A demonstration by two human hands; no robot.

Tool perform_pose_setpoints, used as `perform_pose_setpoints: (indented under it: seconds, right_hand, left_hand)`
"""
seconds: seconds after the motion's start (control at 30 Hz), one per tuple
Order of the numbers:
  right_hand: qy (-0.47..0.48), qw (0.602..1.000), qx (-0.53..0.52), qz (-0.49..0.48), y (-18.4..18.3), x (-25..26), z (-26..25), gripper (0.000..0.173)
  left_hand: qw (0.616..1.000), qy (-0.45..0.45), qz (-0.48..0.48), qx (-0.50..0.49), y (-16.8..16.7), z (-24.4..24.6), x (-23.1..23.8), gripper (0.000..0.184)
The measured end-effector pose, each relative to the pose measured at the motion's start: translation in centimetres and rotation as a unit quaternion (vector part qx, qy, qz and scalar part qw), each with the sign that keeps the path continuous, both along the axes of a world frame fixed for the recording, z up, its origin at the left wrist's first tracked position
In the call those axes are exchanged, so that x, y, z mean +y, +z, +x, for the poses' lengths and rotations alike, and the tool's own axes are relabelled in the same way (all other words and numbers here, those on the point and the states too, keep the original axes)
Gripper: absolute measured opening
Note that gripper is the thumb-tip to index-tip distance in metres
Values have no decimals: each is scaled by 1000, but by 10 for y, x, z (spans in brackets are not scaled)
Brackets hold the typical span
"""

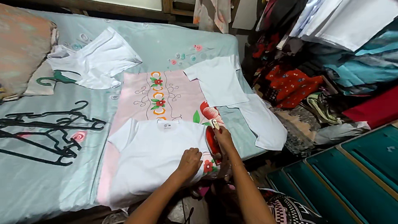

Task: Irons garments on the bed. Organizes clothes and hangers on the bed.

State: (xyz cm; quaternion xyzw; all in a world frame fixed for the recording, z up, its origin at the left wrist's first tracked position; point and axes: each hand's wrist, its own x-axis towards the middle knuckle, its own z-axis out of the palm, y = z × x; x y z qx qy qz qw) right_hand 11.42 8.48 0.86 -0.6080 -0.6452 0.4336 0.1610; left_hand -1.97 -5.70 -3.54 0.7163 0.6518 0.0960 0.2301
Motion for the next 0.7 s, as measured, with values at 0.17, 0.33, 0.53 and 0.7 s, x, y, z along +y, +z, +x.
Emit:
perform_pose_setpoints:
  seconds: [0.17,0.33,0.53,0.7]
  right_hand:
    - [-29,999,-11,13,-1,-38,22,38]
    - [-39,997,-20,57,-6,-1,-3,38]
    - [-27,998,1,60,-17,32,-11,44]
    - [-13,1000,0,25,-11,-7,20,38]
  left_hand:
    - [1000,5,6,-17,0,-1,1,33]
    - [999,2,-27,-25,4,-1,2,35]
    - [998,-8,-58,-8,11,1,7,36]
    - [995,-2,-102,-16,20,0,19,35]
